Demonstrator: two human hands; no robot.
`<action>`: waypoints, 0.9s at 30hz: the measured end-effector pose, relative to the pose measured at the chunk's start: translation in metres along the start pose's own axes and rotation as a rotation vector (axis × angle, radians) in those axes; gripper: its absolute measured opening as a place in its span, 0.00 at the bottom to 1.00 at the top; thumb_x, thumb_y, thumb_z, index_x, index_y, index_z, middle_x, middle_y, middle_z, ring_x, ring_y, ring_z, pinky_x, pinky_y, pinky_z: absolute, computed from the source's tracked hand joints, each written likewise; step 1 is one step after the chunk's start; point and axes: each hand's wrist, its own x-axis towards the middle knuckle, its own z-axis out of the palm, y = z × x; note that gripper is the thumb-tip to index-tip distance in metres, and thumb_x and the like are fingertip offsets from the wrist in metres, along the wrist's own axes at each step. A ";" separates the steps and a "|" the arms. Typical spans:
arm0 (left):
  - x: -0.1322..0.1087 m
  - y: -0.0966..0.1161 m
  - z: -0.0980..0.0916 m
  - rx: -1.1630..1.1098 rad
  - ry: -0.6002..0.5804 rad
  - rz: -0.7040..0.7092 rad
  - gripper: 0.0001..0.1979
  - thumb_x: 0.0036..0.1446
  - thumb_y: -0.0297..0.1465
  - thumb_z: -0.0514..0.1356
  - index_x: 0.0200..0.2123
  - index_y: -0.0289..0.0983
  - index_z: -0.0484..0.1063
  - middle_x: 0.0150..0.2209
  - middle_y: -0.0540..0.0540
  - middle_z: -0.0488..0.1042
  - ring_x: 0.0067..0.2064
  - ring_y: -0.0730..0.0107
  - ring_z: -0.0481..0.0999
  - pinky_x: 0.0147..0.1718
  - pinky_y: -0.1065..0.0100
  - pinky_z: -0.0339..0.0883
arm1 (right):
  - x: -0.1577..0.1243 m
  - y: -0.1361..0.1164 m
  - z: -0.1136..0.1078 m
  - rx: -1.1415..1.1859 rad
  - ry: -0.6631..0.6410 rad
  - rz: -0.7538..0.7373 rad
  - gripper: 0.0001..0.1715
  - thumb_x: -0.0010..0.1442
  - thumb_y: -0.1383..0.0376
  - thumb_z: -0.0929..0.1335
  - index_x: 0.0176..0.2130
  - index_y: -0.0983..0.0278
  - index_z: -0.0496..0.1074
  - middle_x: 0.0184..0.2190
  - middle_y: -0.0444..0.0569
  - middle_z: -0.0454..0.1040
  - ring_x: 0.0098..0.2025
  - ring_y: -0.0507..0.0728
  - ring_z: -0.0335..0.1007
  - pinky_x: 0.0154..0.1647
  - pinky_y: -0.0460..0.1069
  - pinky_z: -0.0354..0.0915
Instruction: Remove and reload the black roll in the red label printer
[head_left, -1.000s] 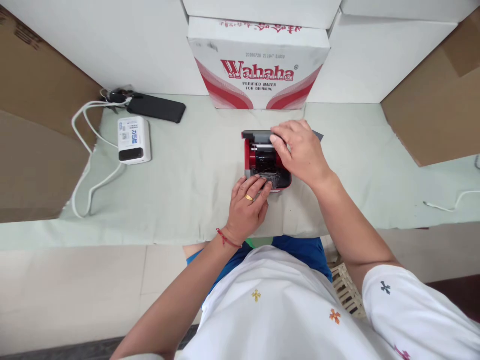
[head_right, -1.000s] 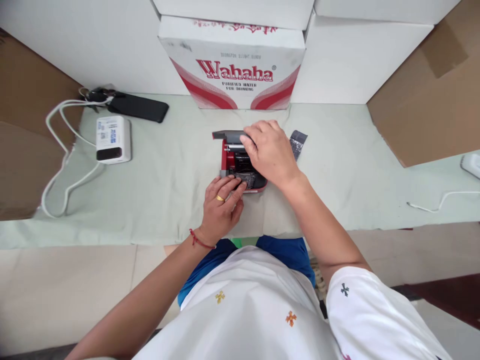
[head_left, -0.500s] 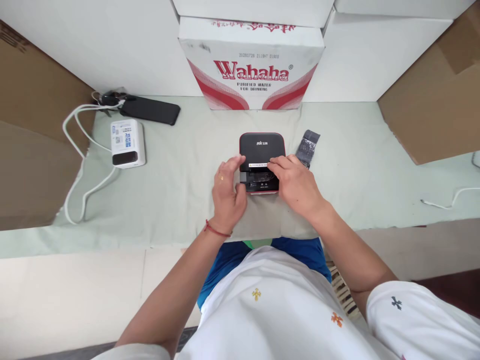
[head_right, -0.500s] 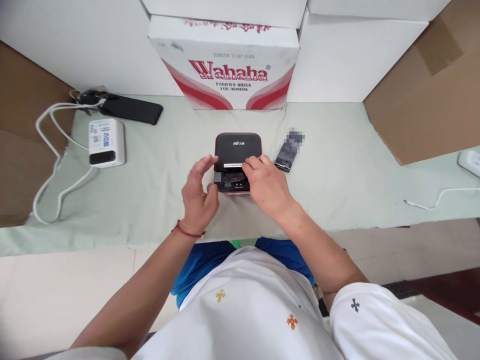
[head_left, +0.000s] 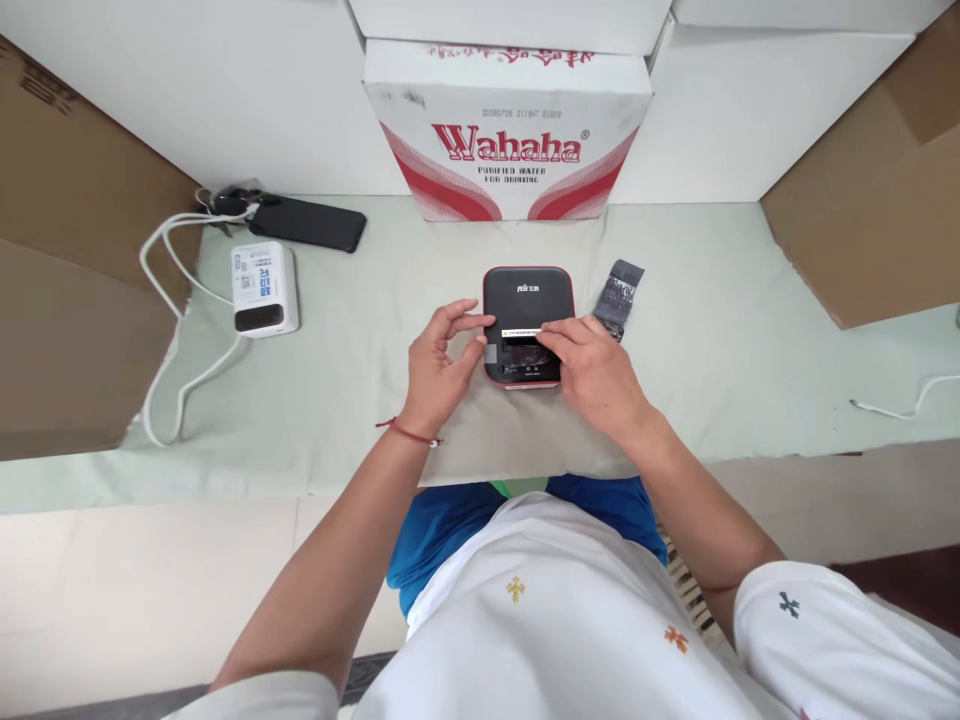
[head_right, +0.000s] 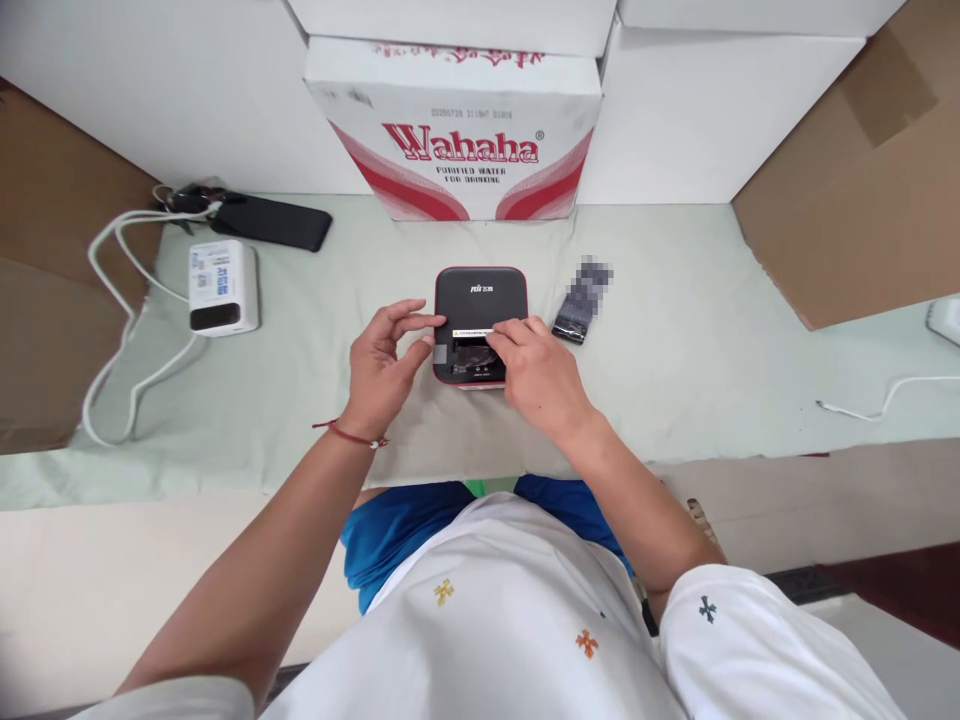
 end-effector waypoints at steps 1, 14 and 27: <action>0.002 -0.003 0.000 -0.025 -0.015 -0.006 0.25 0.68 0.42 0.60 0.66 0.44 0.66 0.59 0.40 0.81 0.65 0.55 0.79 0.68 0.48 0.68 | -0.005 -0.003 0.002 0.030 0.005 -0.030 0.30 0.68 0.78 0.61 0.59 0.62 0.80 0.59 0.55 0.81 0.59 0.65 0.72 0.63 0.63 0.73; 0.005 -0.049 0.010 -0.085 -0.178 -0.086 0.54 0.66 0.58 0.60 0.77 0.63 0.22 0.83 0.40 0.38 0.82 0.51 0.46 0.73 0.43 0.59 | -0.061 -0.013 0.026 0.091 0.040 -0.103 0.35 0.70 0.75 0.60 0.70 0.56 0.71 0.68 0.51 0.74 0.74 0.59 0.66 0.78 0.66 0.59; 0.007 -0.071 0.003 -0.299 -0.269 -0.091 0.52 0.61 0.56 0.68 0.78 0.59 0.40 0.83 0.42 0.38 0.82 0.44 0.43 0.78 0.37 0.45 | -0.042 -0.007 0.013 0.294 0.126 -0.123 0.20 0.75 0.67 0.63 0.59 0.58 0.78 0.57 0.50 0.83 0.59 0.60 0.79 0.68 0.62 0.71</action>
